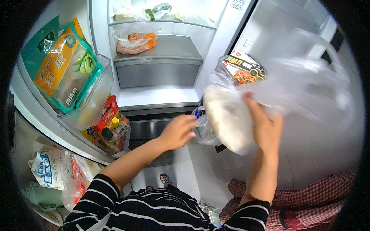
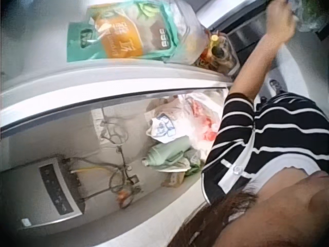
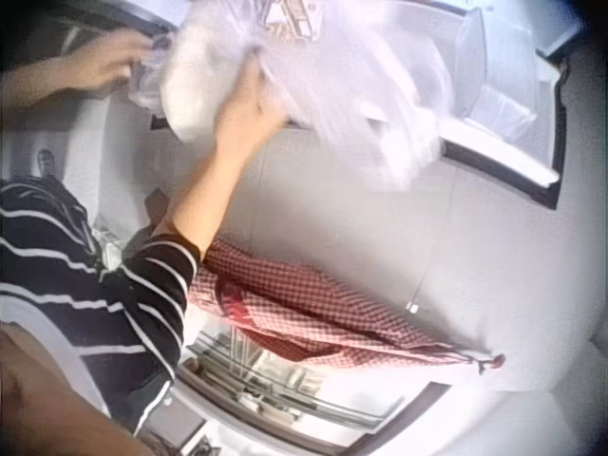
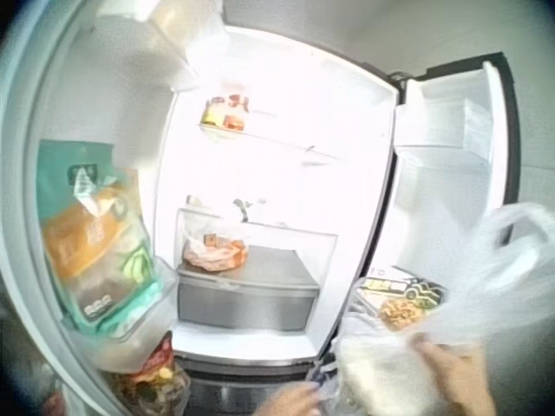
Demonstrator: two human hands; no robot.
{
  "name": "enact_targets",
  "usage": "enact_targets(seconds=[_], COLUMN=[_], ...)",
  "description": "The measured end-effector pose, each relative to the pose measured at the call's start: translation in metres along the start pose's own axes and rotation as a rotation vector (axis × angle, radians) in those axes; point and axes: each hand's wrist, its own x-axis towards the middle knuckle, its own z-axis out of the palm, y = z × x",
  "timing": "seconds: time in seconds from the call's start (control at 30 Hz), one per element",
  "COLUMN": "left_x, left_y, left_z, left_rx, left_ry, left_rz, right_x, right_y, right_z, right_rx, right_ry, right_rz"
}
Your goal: The person organizes food items by moving plastic bags and black boxes from a counter into a refrigerator, rearranging items on the shelves and in the door, and then wipes down the counter with a cloth.
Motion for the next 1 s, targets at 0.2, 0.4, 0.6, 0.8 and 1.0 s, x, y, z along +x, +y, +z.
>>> enact_targets(seconds=[0.2, 0.4, 0.6, 0.8, 1.0], left_x=[0.049, 0.063, 0.05, 0.011, -0.002], left_y=[0.045, 0.011, -0.017, -0.013, 0.026], left_z=[0.092, 0.143, 0.131, 0.083, 0.035], left_rx=[-0.016, -0.302, -0.456, -1.085, -2.049], left_ry=[-0.451, -0.298, -0.507, -0.022, -0.134], left_rz=[0.05, -0.015, -0.238, -0.652, -1.047], right_x=[-0.041, -0.089, -0.093, -0.076, -0.067], right_y=[-0.019, 0.004, 0.036, 0.125, 0.171], right_z=[-0.046, -0.06, -0.038, 0.01, 0.058], right_rx=[0.257, 0.109, -0.098, -0.262, -0.247], right_ry=[0.482, 0.352, 0.1, -0.097, -0.341], right_rz=[0.063, 0.099, 0.162, 0.059, 0.141])
